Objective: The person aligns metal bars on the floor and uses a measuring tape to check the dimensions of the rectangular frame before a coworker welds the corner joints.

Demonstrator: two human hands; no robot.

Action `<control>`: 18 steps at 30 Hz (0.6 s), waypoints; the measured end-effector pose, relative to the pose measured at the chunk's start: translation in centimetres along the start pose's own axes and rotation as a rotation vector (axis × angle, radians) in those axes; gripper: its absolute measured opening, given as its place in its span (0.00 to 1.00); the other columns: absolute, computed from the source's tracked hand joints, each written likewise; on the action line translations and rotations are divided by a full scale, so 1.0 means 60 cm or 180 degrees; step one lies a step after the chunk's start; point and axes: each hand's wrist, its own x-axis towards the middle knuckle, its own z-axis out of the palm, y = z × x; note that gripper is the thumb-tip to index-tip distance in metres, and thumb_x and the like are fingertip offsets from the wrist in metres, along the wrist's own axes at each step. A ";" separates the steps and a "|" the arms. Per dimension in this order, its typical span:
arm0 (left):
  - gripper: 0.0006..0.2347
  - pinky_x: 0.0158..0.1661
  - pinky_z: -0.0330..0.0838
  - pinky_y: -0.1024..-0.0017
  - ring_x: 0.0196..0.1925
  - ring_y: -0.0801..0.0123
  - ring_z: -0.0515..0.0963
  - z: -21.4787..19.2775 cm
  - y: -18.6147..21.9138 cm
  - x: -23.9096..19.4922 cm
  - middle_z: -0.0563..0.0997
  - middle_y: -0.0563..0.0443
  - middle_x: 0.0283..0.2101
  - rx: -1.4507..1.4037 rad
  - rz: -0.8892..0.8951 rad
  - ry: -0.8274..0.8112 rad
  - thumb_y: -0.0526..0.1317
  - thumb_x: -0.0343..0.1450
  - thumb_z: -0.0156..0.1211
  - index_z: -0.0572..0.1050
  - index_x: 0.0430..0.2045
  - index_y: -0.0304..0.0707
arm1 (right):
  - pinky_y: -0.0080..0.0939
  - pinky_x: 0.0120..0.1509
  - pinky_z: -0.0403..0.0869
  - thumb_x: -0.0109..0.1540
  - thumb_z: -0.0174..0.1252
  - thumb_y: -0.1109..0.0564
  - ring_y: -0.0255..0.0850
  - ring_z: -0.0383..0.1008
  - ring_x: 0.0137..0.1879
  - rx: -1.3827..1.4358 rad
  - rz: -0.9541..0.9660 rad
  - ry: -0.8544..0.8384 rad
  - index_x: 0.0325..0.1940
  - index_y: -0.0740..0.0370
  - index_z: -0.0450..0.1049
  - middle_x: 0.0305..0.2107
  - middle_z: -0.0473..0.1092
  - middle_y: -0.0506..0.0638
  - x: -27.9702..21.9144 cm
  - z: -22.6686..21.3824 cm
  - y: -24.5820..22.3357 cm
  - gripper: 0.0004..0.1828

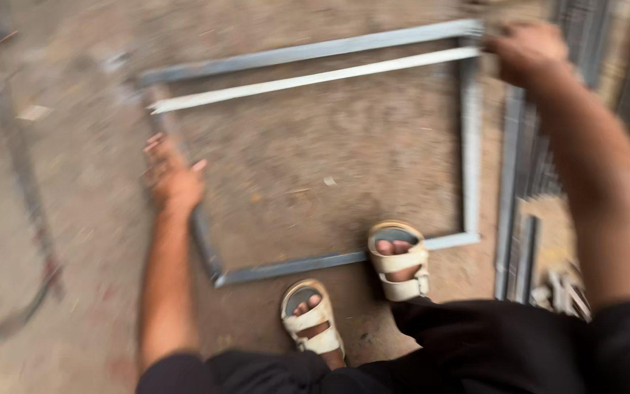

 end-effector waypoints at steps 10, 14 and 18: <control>0.42 0.72 0.37 0.38 0.81 0.55 0.31 -0.001 0.002 0.011 0.28 0.43 0.80 0.0339 0.0131 -0.0355 0.54 0.77 0.52 0.27 0.73 0.33 | 0.42 0.19 0.72 0.66 0.56 0.74 0.42 0.71 0.20 0.0779 -0.0701 0.0713 0.58 0.64 0.81 0.30 0.80 0.61 0.058 0.073 0.010 0.19; 0.43 0.72 0.36 0.37 0.81 0.53 0.31 0.000 0.005 0.010 0.27 0.42 0.79 0.0313 0.0168 -0.0302 0.54 0.77 0.53 0.28 0.73 0.31 | 0.34 0.33 0.77 0.71 0.59 0.68 0.38 0.77 0.29 0.0724 -0.1052 0.1425 0.57 0.58 0.81 0.37 0.79 0.57 0.028 0.087 0.028 0.13; 0.44 0.73 0.33 0.37 0.81 0.54 0.30 0.010 0.001 0.010 0.27 0.42 0.79 0.0234 0.0205 -0.0218 0.54 0.77 0.55 0.28 0.73 0.32 | 0.35 0.49 0.81 0.73 0.61 0.57 0.38 0.80 0.40 0.0895 -0.1086 0.1845 0.57 0.54 0.79 0.44 0.78 0.52 -0.084 0.034 -0.005 0.08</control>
